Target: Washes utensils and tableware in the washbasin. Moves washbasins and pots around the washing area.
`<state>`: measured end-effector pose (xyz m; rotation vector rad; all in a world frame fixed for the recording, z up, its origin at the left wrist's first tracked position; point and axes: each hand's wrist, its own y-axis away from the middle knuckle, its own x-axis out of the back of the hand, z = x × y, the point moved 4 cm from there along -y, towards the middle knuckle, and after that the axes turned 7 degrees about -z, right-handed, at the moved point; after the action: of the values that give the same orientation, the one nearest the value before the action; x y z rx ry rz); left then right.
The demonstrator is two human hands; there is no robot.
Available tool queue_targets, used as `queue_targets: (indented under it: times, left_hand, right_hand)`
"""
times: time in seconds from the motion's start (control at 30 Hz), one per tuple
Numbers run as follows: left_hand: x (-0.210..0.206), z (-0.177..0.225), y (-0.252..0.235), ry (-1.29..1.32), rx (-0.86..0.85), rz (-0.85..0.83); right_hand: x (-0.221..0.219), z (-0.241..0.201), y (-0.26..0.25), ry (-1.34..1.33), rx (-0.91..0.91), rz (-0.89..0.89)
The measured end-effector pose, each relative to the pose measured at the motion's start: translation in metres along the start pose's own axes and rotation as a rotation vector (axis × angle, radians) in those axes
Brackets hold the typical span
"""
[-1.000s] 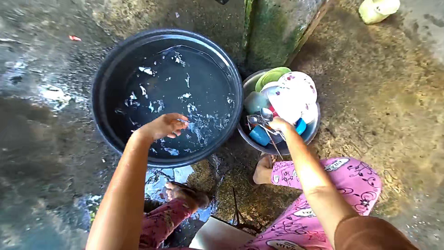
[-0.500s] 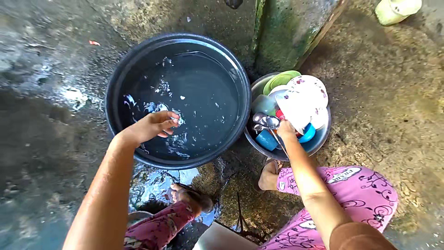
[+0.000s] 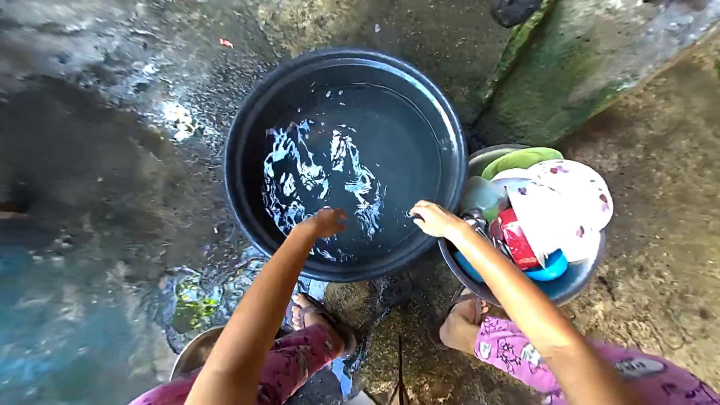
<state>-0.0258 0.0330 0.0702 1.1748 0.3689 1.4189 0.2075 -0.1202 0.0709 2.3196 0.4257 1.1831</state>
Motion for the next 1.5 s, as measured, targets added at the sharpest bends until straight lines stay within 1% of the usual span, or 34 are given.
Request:
queue_targets:
  times: [0.03, 0.07, 0.13, 0.2, 0.23, 0.27, 0.3, 0.33, 0.37, 0.4, 0.43, 0.47, 0.5, 0.53, 0.57, 0.6, 0.63, 0.67, 0.7, 0.8, 0.83, 0.9, 1.0, 1.07, 1.1, 1.2, 1.23, 1.3, 1.33, 1.4, 1.47, 1.5]
  left_hand:
    - [0.008, -0.023, -0.011, 0.051, 0.025, 0.096]
    - [0.018, -0.045, -0.021, 0.094, 0.044, 0.199]
    - [0.041, -0.081, -0.047, 0.162, 0.088, 0.399]
    - [0.064, -0.093, -0.072, 0.202, 0.155, 0.575]
    - [0.071, -0.092, -0.084, 0.228, 0.173, 0.662]
    - [0.074, -0.089, -0.097, 0.285, 0.152, 0.749]
    - [0.072, -0.086, -0.109, 0.329, 0.132, 0.809]
    - [0.068, -0.085, -0.123, 0.373, 0.137, 0.821]
    - [0.059, -0.084, -0.133, 0.399, 0.147, 0.795]
    - [0.044, -0.084, -0.139, 0.397, 0.149, 0.73]
    - [0.024, -0.082, -0.138, 0.375, 0.157, 0.657]
    - [0.002, -0.077, -0.13, 0.393, 0.201, 0.525]
    - [-0.015, -0.067, -0.11, 0.407, 0.286, 0.346]
    - [-0.019, -0.055, -0.084, 0.38, 0.377, 0.07]
    - [-0.019, -0.048, -0.066, 0.328, 0.427, -0.151]
    - [-0.017, -0.044, -0.054, 0.287, 0.428, -0.281]
    - [-0.014, -0.041, -0.045, 0.276, 0.383, -0.35]
    - [-0.009, -0.038, -0.035, 0.32, 0.318, -0.353]
    - [-0.001, -0.035, -0.02, 0.419, 0.245, -0.292]
    - [0.036, -0.024, 0.047, 0.837, 0.12, -0.019]
    - [0.05, -0.016, 0.075, 0.962, 0.103, 0.038]
    - [0.086, 0.001, 0.137, 1.078, 0.085, 0.09]
    - [0.136, 0.03, 0.233, 1.189, 0.015, 0.104]
    - [0.17, 0.041, 0.28, 1.196, -0.066, 0.142]
    - [0.184, 0.045, 0.3, 1.152, -0.088, 0.138]
    - [0.219, 0.049, 0.343, 0.965, -0.133, 0.022]
    - [0.231, 0.049, 0.35, 0.941, -0.131, 0.03]
    - [0.251, 0.049, 0.359, 0.852, -0.114, 0.105]
    - [0.259, 0.051, 0.361, 0.806, -0.13, 0.122]
    - [0.27, 0.059, 0.364, 0.846, -0.144, 0.161]
    - [0.275, 0.069, 0.358, 0.795, -0.093, 0.199]
    - [0.276, 0.075, 0.354, 0.738, -0.07, 0.166]
  right_hand:
    - [0.0, 0.015, -0.014, -0.003, -0.044, -0.06]
    - [0.006, 0.029, -0.03, -0.006, -0.095, -0.083]
    - [0.03, 0.048, -0.067, -0.003, -0.203, -0.05]
    - [0.055, 0.053, -0.113, 0.009, -0.325, 0.004]
    - [0.06, 0.051, -0.139, 0.024, -0.372, 0.032]
    - [0.06, 0.048, -0.163, 0.041, -0.422, 0.068]
    - [0.053, 0.044, -0.183, 0.055, -0.474, 0.103]
    - [0.042, 0.039, -0.201, 0.041, -0.489, 0.179]
    - [0.031, 0.03, -0.212, -0.007, -0.466, 0.27]
    - [0.017, 0.016, -0.216, -0.058, -0.437, 0.254]
    - [0.001, 0.0, -0.212, -0.118, -0.42, 0.198]
    - [-0.018, -0.011, -0.203, -0.183, -0.413, 0.145]
    - [-0.038, -0.019, -0.19, -0.226, -0.428, 0.071]
    - [-0.05, -0.03, -0.173, -0.216, -0.462, -0.076]
    - [-0.054, -0.043, -0.154, -0.184, -0.482, -0.225]
    - [-0.052, -0.054, -0.135, -0.155, -0.483, -0.354]
    - [-0.048, -0.062, -0.116, -0.139, -0.472, -0.44]
    - [-0.041, -0.069, -0.097, -0.134, -0.459, -0.478]
    - [-0.031, -0.076, -0.079, -0.155, -0.452, -0.487]
    - [0.011, -0.101, -0.025, -0.302, -0.453, -0.393]
    - [0.028, -0.11, -0.003, -0.366, -0.471, -0.365]
    - [0.061, -0.126, 0.036, -0.455, -0.506, -0.308]
    - [0.107, -0.153, 0.096, -0.519, -0.594, -0.212]
    - [0.142, -0.176, 0.124, -0.574, -0.634, -0.11]
    - [0.154, -0.184, 0.139, -0.605, -0.652, -0.055]
    - [0.174, -0.199, 0.173, -0.716, -0.688, 0.086]
    - [0.18, -0.201, 0.177, -0.751, -0.682, 0.141]
    - [0.192, -0.202, 0.183, -0.805, -0.673, 0.215]
    - [0.196, -0.2, 0.185, -0.825, -0.68, 0.224]
    - [0.204, -0.191, 0.182, -0.858, -0.692, 0.229]
    - [0.212, -0.173, 0.174, -0.891, -0.694, 0.241]
    - [0.216, -0.161, 0.17, -0.908, -0.696, 0.244]
